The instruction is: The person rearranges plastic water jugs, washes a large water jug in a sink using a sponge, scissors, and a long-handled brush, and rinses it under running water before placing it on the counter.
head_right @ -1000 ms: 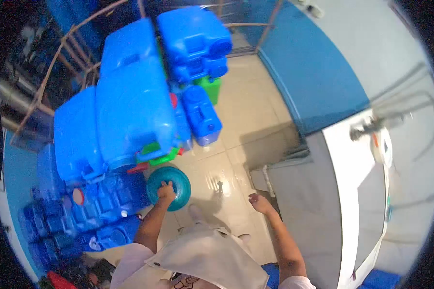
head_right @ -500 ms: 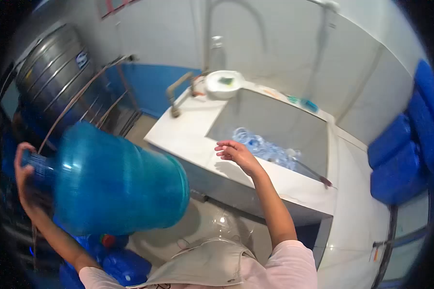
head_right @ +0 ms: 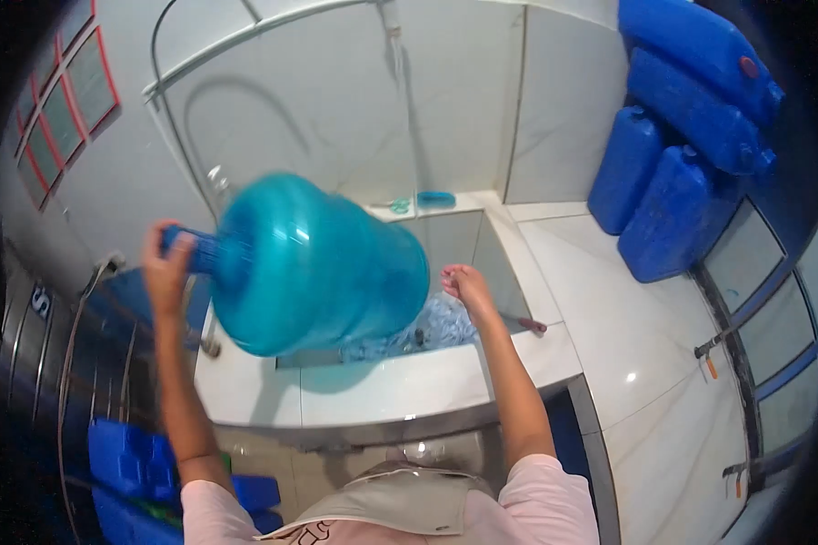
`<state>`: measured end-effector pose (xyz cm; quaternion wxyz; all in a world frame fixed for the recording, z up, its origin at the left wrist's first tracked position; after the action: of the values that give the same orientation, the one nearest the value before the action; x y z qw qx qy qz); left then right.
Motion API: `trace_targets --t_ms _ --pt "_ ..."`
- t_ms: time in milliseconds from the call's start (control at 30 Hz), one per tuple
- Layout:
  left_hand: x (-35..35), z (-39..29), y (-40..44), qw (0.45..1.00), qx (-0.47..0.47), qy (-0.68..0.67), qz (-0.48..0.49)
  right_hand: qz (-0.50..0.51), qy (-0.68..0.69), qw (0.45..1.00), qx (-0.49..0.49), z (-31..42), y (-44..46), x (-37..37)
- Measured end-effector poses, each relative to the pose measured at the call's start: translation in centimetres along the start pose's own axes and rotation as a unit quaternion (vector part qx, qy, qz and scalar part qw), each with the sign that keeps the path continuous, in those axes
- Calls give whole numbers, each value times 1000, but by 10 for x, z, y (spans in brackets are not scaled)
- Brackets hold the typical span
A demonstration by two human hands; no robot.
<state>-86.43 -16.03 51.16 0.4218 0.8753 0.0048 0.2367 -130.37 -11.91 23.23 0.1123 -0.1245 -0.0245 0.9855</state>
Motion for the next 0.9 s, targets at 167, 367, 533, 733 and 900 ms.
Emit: trace_targets --t_ms 167,367,533,733,900 --pt "-191 70 6 988 68 49 129 -62 -80 994 -31 3 35 36" --pt "-320 95 7 971 53 43 228 8 -167 986 -9 64 112 4" --pt "-382 85 31 937 19 112 329 74 -182 980 -39 112 193 -41" --pt "-409 114 23 939 5 121 323 135 -131 981 -52 119 227 -56" --pt "-333 138 -21 962 55 97 249 203 -152 951 -178 45 242 -86"
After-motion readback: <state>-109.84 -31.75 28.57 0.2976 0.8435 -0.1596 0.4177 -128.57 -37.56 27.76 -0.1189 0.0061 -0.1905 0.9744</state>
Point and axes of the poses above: each hand's wrist, its own y-axis towards the middle knuckle, its own x-axis out of the back of the hand, z = x × y, the point moved 6 cm from there along y, towards the middle knuckle, and after that the axes turned 10 degrees about z, right-handed, at the moved point
